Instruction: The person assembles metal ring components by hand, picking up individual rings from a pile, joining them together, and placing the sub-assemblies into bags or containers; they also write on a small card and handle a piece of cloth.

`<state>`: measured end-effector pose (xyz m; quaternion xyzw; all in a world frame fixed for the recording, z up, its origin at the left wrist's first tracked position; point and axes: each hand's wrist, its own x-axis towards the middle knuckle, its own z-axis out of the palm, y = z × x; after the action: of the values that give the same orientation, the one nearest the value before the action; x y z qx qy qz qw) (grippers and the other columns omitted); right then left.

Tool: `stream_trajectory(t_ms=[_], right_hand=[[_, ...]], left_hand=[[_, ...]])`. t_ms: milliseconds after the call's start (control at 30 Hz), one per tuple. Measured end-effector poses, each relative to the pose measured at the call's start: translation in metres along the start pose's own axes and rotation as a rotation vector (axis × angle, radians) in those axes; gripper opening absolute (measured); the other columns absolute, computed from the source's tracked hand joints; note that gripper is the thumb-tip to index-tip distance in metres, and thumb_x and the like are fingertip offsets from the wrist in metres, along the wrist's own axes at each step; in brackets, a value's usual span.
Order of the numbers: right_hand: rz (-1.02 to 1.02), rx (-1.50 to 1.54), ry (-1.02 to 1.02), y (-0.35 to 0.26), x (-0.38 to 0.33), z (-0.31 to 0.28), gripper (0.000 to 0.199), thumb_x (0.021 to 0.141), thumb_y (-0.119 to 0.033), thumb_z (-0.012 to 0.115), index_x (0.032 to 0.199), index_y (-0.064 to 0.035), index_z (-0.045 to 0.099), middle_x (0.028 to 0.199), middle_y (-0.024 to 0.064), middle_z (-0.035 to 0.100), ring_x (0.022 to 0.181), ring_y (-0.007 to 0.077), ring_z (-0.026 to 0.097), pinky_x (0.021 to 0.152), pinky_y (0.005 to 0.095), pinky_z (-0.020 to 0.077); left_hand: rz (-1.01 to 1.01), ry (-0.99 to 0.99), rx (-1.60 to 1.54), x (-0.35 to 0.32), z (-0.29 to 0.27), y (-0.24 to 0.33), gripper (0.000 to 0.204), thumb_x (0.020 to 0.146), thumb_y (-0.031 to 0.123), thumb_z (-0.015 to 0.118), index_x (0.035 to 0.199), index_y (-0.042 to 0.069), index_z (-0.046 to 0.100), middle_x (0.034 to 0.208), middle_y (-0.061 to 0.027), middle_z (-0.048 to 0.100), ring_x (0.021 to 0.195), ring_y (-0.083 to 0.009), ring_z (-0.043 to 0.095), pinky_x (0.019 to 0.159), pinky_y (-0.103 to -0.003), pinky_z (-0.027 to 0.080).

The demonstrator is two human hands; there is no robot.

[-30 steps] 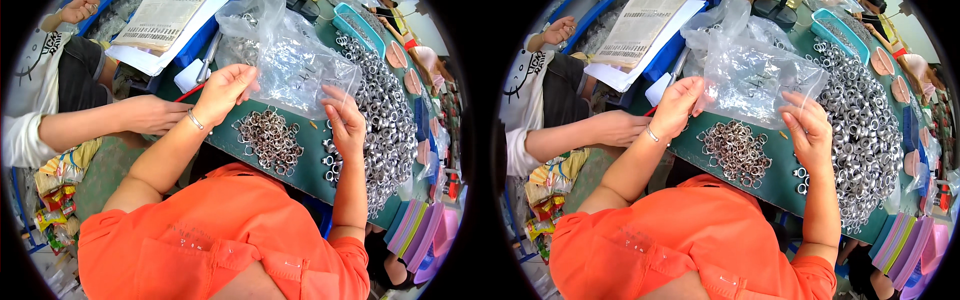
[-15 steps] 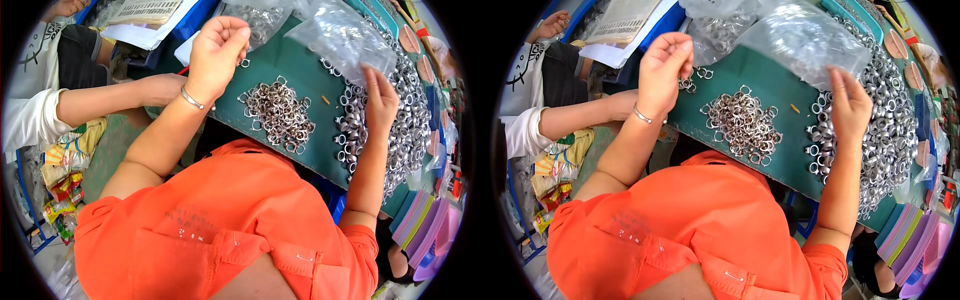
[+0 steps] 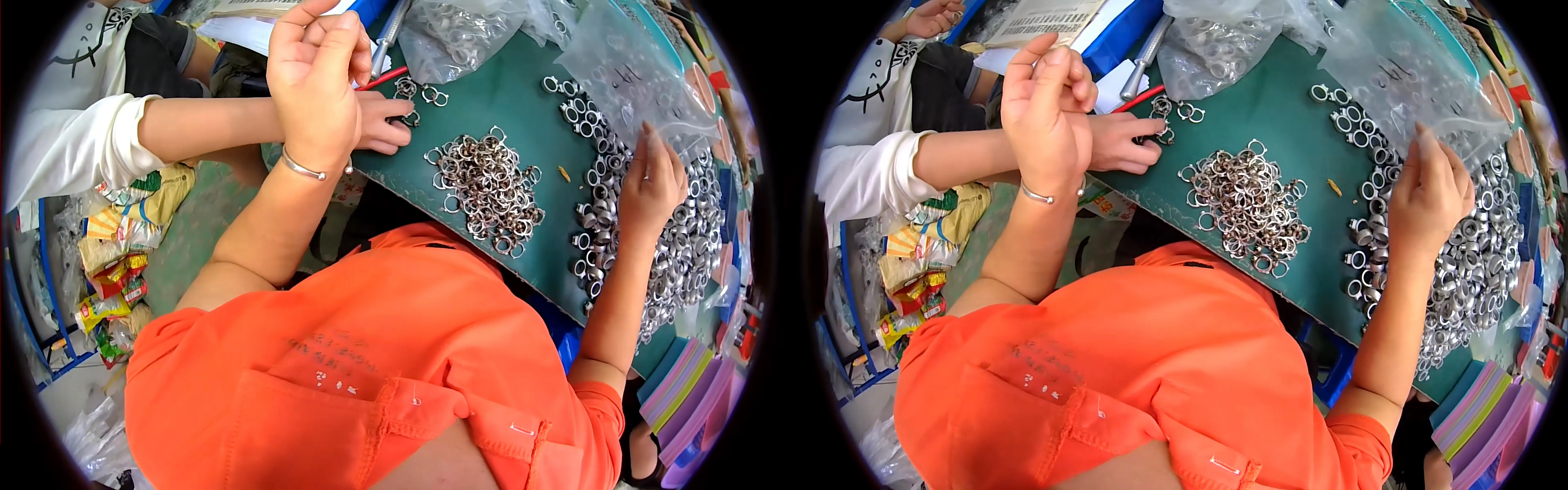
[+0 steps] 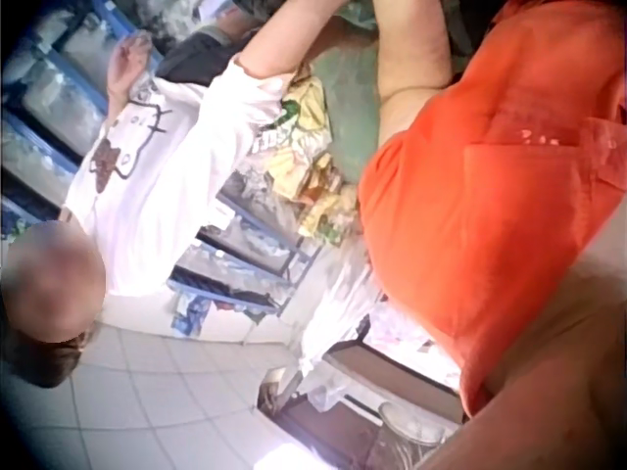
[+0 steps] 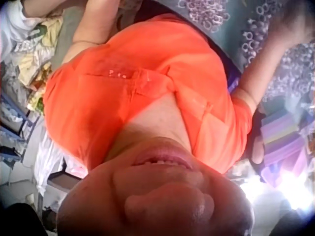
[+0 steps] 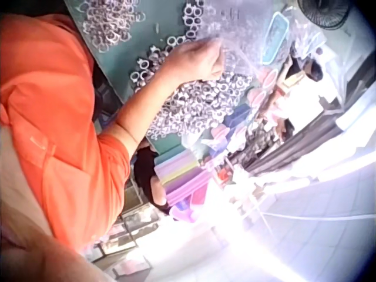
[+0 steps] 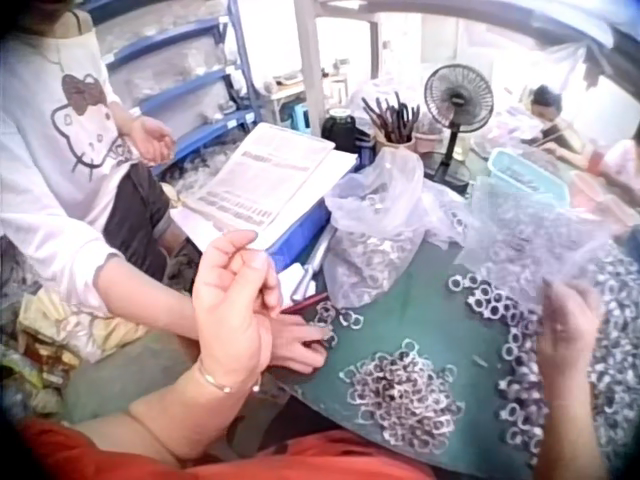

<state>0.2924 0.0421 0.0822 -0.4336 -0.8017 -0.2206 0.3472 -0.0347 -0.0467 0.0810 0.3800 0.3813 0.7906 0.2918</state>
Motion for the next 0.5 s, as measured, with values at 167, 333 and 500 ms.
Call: stream_trajectory(t_ms=[167,333,500], right_hand=[[-0.165,-0.149,-0.220,-0.025,-0.010,0.004,0.021,0.073,-0.009,0.063,0.093,-0.0135,0.065,0.098,-0.0011,0.063,0.102,0.0167,0.055,0.094,0.0393,0.0285],[-0.142,0.039,-0.193,-0.020,-0.004,0.008,0.015,0.074,-0.007,0.065,0.088,-0.0098,0.064,0.092,0.0029,0.065,0.093,0.0205,0.059,0.088,0.0370,0.0358],[0.359,0.576,-0.325,0.000,0.000,0.003,0.011,0.085,-0.008,0.060,0.092,-0.0001,0.065,0.086,0.0086,0.066,0.081,0.0162,0.061,0.076,0.0261,0.0459]], left_hand=[[-0.014,-0.008,-0.022,0.001,0.005,0.000,0.024,0.089,0.007,0.053,0.110,0.000,0.046,0.075,-0.0071,0.051,0.061,-0.0123,0.045,0.052,-0.024,0.038],[-0.014,0.000,-0.015,0.000,0.003,0.002,0.023,0.088,0.006,0.053,0.110,0.001,0.047,0.075,-0.0072,0.051,0.061,-0.0120,0.045,0.053,-0.024,0.038],[-0.010,-0.040,-0.003,-0.003,0.005,0.004,0.023,0.088,0.006,0.052,0.110,0.000,0.046,0.076,-0.0074,0.051,0.061,-0.0119,0.045,0.053,-0.023,0.038]])
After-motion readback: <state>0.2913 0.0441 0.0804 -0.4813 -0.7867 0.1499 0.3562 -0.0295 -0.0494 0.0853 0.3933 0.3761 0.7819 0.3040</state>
